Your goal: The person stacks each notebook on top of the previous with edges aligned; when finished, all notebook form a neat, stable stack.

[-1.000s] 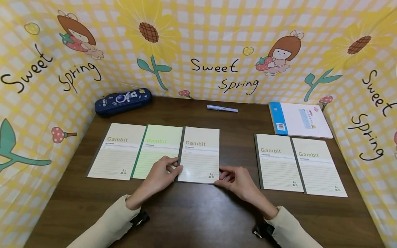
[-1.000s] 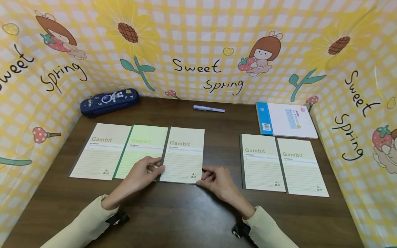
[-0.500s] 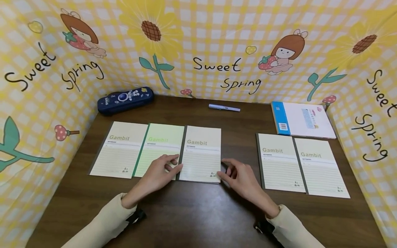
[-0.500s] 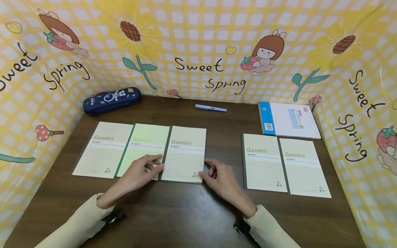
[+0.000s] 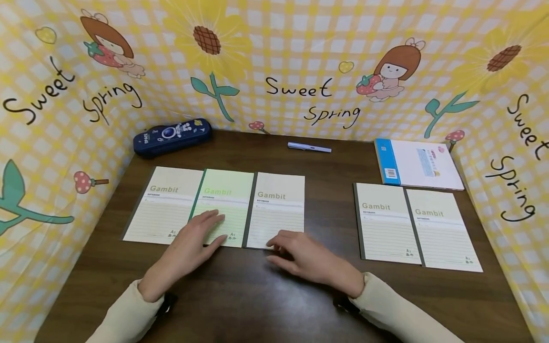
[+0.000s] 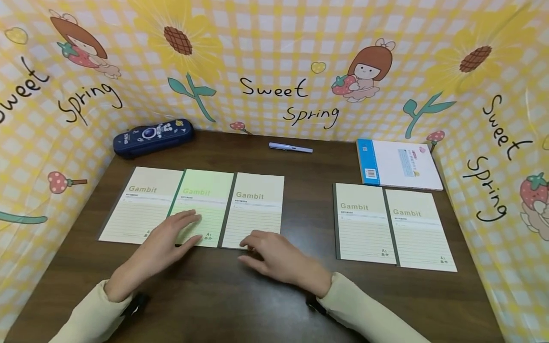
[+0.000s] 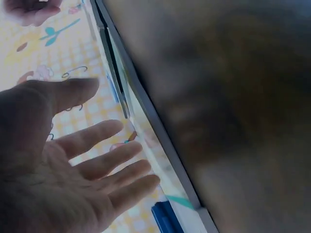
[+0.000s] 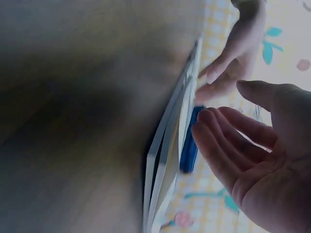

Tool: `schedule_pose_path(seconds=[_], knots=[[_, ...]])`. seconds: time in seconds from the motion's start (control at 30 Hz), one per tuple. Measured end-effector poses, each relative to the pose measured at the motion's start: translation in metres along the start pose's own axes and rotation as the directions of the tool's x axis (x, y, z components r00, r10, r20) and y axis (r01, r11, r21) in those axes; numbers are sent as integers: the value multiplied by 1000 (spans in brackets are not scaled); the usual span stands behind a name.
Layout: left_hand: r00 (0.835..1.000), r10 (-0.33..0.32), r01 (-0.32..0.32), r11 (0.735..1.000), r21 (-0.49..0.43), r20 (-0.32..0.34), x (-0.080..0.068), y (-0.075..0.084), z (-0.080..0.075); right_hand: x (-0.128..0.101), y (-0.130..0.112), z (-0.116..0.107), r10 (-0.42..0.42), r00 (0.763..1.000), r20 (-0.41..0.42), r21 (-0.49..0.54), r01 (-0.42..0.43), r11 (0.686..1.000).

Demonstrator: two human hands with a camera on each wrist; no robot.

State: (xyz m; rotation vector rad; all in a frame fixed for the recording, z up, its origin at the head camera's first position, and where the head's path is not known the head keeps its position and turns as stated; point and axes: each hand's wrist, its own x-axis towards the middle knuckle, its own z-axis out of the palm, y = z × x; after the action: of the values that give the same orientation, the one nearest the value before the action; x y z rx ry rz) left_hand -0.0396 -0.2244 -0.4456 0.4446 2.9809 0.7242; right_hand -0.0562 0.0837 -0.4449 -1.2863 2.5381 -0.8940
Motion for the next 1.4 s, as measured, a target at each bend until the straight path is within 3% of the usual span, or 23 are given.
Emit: schedule_pose_path(seconds=[0.1,0.23,0.47,0.83,1.13,1.4], knots=[[997,23,-26,999,40,75,-8,-5,1,10,-7,6,-50,994,101,-137,63,989],[984,39,-45,998,33,173,-17,-9,6,18,-15,15,-118,972,204,-269,172,947],[980,46,-56,997,46,193,-28,-13,8,33,-25,37,-167,933,318,-402,292,868],[981,40,-42,999,6,191,-32,-13,6,46,-32,48,-112,913,393,-416,285,864],[982,43,-44,999,0,183,-45,-8,6,43,-34,50,-144,894,423,-362,313,878],[981,54,-55,999,-2,186,-59,-5,2,38,-38,51,-244,879,409,-336,394,856]])
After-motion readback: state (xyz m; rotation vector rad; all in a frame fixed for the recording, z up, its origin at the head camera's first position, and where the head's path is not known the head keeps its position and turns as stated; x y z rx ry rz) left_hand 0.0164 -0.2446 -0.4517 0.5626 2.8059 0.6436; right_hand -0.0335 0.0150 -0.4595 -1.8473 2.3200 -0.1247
